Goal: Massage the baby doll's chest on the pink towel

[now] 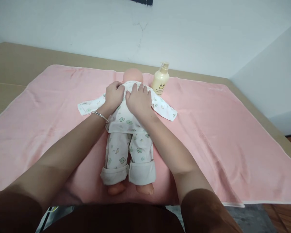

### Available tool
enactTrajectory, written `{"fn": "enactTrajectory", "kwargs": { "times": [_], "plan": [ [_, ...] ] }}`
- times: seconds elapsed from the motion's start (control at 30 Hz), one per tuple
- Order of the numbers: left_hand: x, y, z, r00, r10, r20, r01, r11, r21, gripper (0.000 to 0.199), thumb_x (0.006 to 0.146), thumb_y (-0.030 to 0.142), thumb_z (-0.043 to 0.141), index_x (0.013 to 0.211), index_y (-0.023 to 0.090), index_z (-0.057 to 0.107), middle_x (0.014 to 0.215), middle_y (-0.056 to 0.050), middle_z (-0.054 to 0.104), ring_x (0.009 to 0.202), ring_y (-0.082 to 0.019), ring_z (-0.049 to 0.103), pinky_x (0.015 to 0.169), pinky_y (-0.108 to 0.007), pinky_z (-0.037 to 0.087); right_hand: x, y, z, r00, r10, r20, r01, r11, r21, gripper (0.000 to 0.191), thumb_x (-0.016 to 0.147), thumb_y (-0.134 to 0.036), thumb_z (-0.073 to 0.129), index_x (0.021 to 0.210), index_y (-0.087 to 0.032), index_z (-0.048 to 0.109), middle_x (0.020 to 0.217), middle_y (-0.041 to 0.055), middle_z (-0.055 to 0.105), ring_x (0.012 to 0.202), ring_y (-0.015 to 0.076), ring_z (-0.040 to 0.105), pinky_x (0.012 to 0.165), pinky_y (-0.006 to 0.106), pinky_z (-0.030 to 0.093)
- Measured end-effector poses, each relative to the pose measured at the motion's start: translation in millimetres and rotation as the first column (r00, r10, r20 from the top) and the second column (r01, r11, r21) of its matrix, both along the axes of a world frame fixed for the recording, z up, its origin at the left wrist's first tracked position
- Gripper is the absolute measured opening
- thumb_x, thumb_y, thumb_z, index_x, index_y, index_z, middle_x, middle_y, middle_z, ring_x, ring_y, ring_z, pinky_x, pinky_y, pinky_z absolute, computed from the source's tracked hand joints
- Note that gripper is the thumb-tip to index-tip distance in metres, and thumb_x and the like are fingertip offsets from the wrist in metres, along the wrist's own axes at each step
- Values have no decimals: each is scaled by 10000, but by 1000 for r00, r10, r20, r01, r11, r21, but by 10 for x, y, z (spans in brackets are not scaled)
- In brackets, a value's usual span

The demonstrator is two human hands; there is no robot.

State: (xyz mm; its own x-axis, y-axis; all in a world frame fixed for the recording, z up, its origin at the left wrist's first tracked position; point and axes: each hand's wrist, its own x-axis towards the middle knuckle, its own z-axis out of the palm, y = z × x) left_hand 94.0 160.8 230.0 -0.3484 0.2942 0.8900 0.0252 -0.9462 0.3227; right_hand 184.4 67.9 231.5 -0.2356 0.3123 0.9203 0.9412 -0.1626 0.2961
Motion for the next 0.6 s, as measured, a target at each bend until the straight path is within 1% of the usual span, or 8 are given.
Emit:
{"fn": "enactTrajectory", "kwargs": {
  "times": [0.1, 0.17, 0.2, 0.27, 0.37, 0.43, 0.5, 0.6],
  "plan": [
    [-2, 33, 8, 1000, -18, 23, 18, 1000, -17, 178, 888, 244, 471, 888, 217, 647, 1123, -84, 786, 1056, -227, 685, 1047, -387, 557, -106, 8, -242, 990, -22, 139, 20, 1000, 13, 637, 1050, -273, 432, 1642, -37, 425, 1758, 253, 314, 1656, 479, 268, 1342, 724, 222],
    [0, 42, 7, 1000, -18, 24, 19, 999, -30, 178, 899, 249, 459, 860, 221, 630, 1071, -73, 780, 1011, -212, 675, 1005, -369, 558, -120, 27, -270, 979, -2, 204, -1, 1000, 14, 625, 1020, -239, 441, 1619, -66, 470, 1755, 220, 343, 1653, 471, 277, 1333, 746, 206],
    [2, 41, 5, 1000, -15, 22, 15, 999, -29, 183, 906, 250, 451, 854, 222, 624, 1060, -70, 776, 1005, -209, 671, 999, -366, 555, -103, 35, -229, 979, 17, 205, -19, 1000, 5, 611, 1013, -233, 432, 1603, -86, 497, 1751, 197, 364, 1648, 457, 295, 1329, 743, 216],
    [8, 27, -5, 1000, 8, 9, -8, 1000, -20, 183, 910, 242, 444, 845, 220, 614, 1050, -75, 768, 1006, -214, 666, 1003, -373, 548, -28, 44, -62, 985, 74, 156, -72, 997, -17, 583, 1017, -246, 408, 1567, -107, 544, 1734, 167, 411, 1630, 424, 349, 1328, 707, 264],
    [21, -2, -26, 999, 46, -6, -46, 999, -10, 179, 915, 244, 434, 840, 221, 595, 1028, -86, 756, 986, -231, 665, 982, -397, 547, 125, 41, 235, 983, 177, 46, -175, 984, -29, 561, 1041, -317, 392, 1514, -87, 590, 1645, 177, 534, 1537, 382, 497, 1297, 597, 387],
    [30, -12, -37, 998, 55, -10, -55, 998, -5, 185, 922, 253, 424, 830, 225, 583, 1009, -83, 753, 963, -232, 662, 955, -400, 547, 188, 37, 334, 979, 203, 18, -202, 979, -27, 562, 1052, -337, 392, 1510, -78, 589, 1590, 185, 589, 1480, 367, 558, 1270, 550, 434],
    [33, -10, -37, 998, 56, -8, -56, 998, -5, 183, 922, 254, 425, 821, 227, 575, 999, -79, 755, 949, -229, 660, 939, -395, 547, 188, 40, 308, 988, 154, 24, -154, 988, -3, 564, 1072, -313, 348, 1528, -66, 570, 1575, 205, 594, 1489, 386, 547, 1272, 574, 419],
    [14, -5, -14, 999, 38, -7, -38, 999, -12, 173, 918, 242, 436, 808, 223, 569, 1006, -83, 762, 966, -234, 668, 956, -404, 550, 88, 55, 111, 998, 25, 66, -28, 999, 32, 583, 1081, -269, 329, 1581, -30, 506, 1644, 262, 496, 1562, 452, 449, 1289, 662, 355]
  ]
}}
